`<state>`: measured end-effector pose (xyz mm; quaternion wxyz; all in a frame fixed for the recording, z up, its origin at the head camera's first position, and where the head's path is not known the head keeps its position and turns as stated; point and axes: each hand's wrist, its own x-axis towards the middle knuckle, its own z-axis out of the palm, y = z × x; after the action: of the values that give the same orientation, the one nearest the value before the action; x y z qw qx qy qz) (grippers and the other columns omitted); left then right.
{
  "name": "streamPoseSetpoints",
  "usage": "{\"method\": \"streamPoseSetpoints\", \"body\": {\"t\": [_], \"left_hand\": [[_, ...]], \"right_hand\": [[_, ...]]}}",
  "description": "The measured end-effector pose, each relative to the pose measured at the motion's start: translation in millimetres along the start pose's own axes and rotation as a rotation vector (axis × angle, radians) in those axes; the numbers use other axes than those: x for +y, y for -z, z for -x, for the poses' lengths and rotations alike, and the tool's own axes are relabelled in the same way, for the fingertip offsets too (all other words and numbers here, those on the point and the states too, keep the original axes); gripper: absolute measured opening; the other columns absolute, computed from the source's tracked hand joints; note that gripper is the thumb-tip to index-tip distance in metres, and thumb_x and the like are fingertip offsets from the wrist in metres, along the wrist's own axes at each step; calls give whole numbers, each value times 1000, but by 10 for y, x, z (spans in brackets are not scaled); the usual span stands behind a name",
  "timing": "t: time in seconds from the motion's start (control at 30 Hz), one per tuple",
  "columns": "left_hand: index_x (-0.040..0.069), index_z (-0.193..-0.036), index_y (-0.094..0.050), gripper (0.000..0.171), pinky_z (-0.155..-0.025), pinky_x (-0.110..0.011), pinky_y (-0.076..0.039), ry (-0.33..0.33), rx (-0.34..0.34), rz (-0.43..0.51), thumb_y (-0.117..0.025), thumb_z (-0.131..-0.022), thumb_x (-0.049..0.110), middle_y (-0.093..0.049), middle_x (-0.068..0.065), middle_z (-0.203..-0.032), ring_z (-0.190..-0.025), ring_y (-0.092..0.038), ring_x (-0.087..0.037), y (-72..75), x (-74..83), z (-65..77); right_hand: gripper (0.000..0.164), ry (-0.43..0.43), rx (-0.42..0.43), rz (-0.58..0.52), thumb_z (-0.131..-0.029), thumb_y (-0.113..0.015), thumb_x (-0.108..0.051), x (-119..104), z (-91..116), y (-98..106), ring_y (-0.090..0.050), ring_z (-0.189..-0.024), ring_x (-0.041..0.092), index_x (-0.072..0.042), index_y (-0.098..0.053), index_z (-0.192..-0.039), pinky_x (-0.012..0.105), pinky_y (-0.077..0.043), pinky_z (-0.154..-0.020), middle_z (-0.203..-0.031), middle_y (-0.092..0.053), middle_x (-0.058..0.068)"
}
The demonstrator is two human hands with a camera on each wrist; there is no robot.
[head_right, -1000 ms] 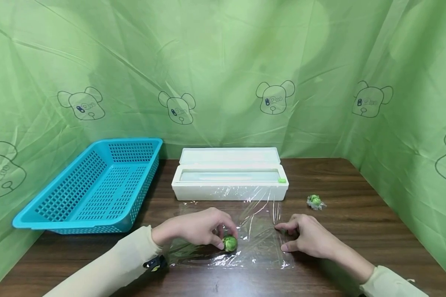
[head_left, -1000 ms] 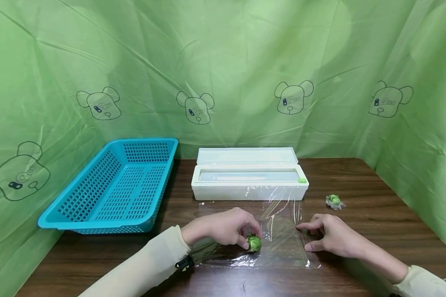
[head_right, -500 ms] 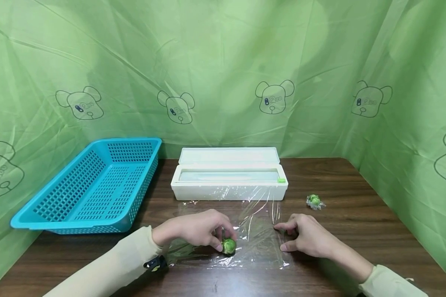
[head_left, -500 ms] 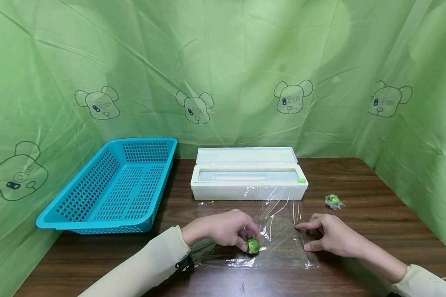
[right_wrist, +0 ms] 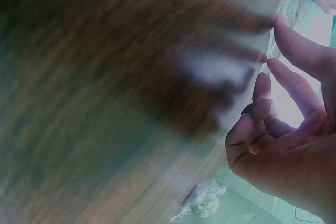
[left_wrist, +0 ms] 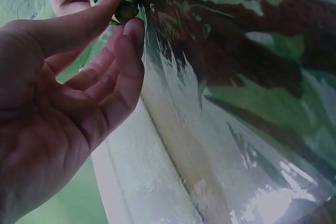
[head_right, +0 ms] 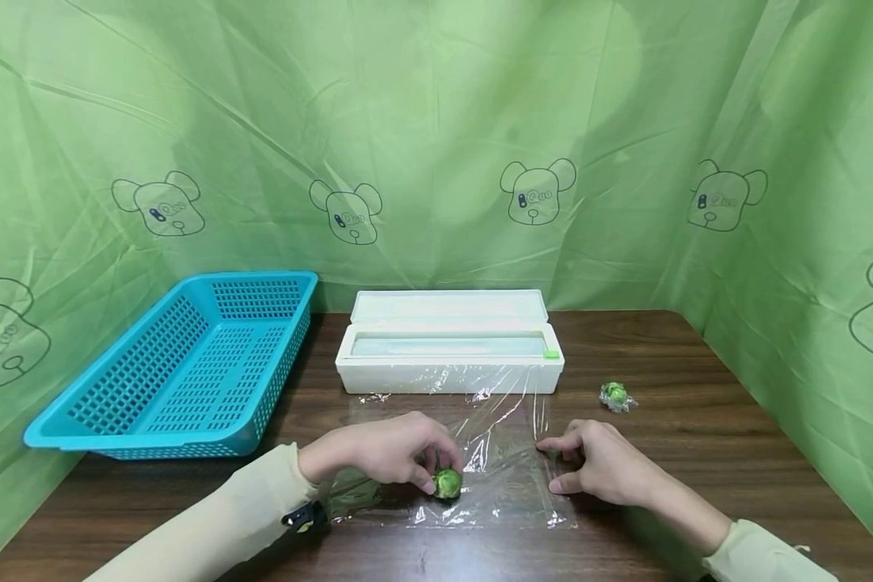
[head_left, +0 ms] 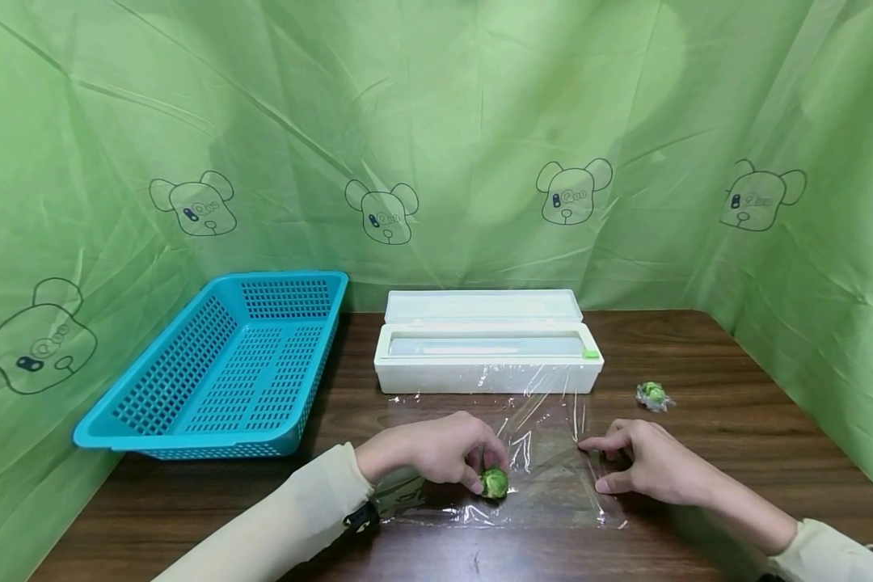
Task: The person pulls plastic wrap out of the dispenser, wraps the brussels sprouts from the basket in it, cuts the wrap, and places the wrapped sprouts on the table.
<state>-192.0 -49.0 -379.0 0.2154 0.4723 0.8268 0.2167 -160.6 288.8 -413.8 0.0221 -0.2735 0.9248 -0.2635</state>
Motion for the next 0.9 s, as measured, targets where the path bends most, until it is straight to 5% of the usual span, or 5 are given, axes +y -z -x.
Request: {"method": "streamPoseSetpoints", "body": {"t": [0.6,0.9], "left_hand": [[13,-119,-76,36,-77,-15,-51,-14,4,15,-82,-87,-1,-68,12,-92,-79,-64,3,-34,-57,28],[12,-124,-75,41,-73,-16,-52,7,-4,15,-83,-86,0,-69,10,-98,-78,-64,2,-27,-53,41]], "right_hand": [[51,13,-6,-4,-79,-93,-36,4,6,6,-54,-87,6,-15,-80,-123,31,-48,-75,-93,-61,-15],[46,37,0,-126,-87,-88,-26,-10,66,50,-46,-69,3,-4,-76,-126,25,-41,-57,-90,-61,-11]]}}
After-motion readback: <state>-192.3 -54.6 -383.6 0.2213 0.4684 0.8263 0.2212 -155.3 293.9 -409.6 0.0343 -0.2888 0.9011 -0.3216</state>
